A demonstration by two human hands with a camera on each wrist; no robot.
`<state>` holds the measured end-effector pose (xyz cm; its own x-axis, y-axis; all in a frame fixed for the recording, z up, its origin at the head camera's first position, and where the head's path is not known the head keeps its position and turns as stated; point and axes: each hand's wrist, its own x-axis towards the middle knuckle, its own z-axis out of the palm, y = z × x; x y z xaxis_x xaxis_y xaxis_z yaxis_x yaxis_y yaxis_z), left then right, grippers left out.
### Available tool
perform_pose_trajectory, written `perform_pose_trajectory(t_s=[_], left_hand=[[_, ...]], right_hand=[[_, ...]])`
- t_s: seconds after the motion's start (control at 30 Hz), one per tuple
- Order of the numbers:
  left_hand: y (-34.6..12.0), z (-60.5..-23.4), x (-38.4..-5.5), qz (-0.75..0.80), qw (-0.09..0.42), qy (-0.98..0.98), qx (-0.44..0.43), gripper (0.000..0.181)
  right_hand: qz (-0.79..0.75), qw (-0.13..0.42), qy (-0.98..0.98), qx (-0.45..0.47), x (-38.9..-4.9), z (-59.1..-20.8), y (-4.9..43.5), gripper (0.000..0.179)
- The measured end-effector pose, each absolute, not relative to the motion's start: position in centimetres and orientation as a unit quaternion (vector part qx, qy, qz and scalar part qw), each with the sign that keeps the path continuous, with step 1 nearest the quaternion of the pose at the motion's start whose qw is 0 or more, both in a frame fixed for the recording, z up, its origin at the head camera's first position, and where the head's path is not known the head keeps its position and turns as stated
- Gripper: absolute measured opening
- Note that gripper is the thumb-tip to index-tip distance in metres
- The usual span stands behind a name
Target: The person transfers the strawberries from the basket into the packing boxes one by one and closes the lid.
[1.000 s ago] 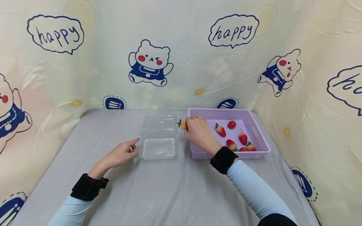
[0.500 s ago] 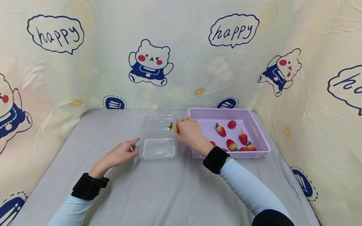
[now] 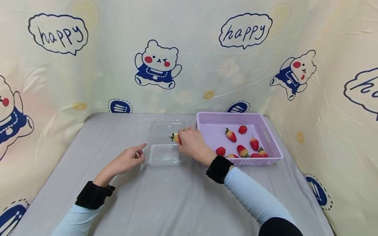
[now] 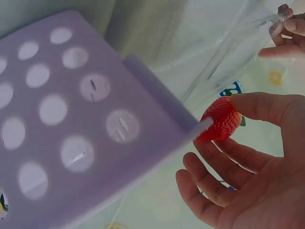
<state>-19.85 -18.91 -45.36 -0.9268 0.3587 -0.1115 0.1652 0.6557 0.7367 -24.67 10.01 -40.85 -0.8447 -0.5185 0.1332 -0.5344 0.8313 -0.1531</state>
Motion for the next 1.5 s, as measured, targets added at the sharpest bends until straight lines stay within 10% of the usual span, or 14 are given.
perform_pose_trajectory(t_s=[1.5], left_hand=[[-19.0, -45.4, -20.1, 0.403, 0.131, 0.894, 0.147, 0.069]], right_hand=[[0.094, 0.011, -0.946, 0.311, -25.3, -44.9, 5.5, 0.014]])
